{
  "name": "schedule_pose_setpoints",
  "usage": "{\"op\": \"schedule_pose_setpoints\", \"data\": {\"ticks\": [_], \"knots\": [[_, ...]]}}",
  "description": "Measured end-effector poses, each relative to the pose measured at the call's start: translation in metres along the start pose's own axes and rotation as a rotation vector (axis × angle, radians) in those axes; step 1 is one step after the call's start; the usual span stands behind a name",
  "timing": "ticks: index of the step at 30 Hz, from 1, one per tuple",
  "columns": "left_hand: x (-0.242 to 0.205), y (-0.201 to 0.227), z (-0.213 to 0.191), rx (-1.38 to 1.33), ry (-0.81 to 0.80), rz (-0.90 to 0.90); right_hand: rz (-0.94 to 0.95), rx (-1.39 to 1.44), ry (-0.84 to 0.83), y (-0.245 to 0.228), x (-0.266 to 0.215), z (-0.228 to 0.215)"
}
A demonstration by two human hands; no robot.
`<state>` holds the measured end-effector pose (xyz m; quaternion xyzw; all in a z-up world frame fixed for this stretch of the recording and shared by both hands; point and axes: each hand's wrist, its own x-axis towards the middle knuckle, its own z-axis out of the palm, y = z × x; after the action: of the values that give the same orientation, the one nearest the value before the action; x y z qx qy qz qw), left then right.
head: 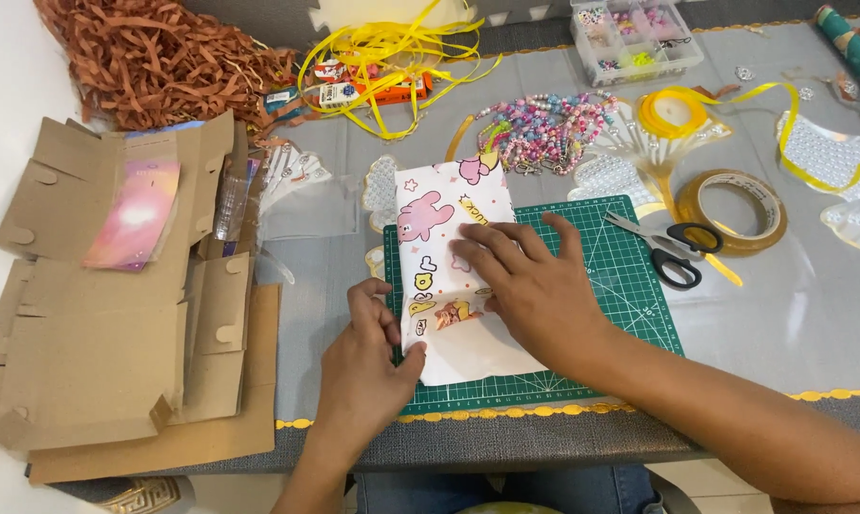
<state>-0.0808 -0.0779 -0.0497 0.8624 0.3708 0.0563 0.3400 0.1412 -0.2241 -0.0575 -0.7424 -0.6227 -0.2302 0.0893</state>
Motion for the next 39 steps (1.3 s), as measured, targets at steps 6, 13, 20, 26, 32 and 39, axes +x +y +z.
{"op": "schedule_pose_setpoints", "data": {"ticks": [6, 13, 20, 26, 32, 39], "knots": [[-0.022, 0.013, 0.046, 0.347, 0.309, 0.788, -0.005, 0.087, -0.007, 0.006, 0.001, -0.003], [-0.007, 0.007, 0.072, 0.345, 0.209, 0.764, -0.082, -0.126, 0.081, -0.008, -0.004, -0.009], [-0.005, 0.017, 0.076, 0.331, 0.280, 0.718, -0.127, -0.202, 0.050, -0.007, -0.008, -0.007], [-0.026, 0.000, 0.090, 0.342, 0.274, 0.666, -0.226, -0.387, 0.099, -0.023, -0.024, -0.012], [-0.043, 0.005, 0.030, 0.025, 0.463, 0.656, -0.487, -0.337, 0.076, -0.022, -0.023, -0.003], [-0.008, -0.018, 0.030, 0.207, 0.518, 0.301, -0.595, -0.131, -0.174, -0.027, -0.033, 0.027]]}}
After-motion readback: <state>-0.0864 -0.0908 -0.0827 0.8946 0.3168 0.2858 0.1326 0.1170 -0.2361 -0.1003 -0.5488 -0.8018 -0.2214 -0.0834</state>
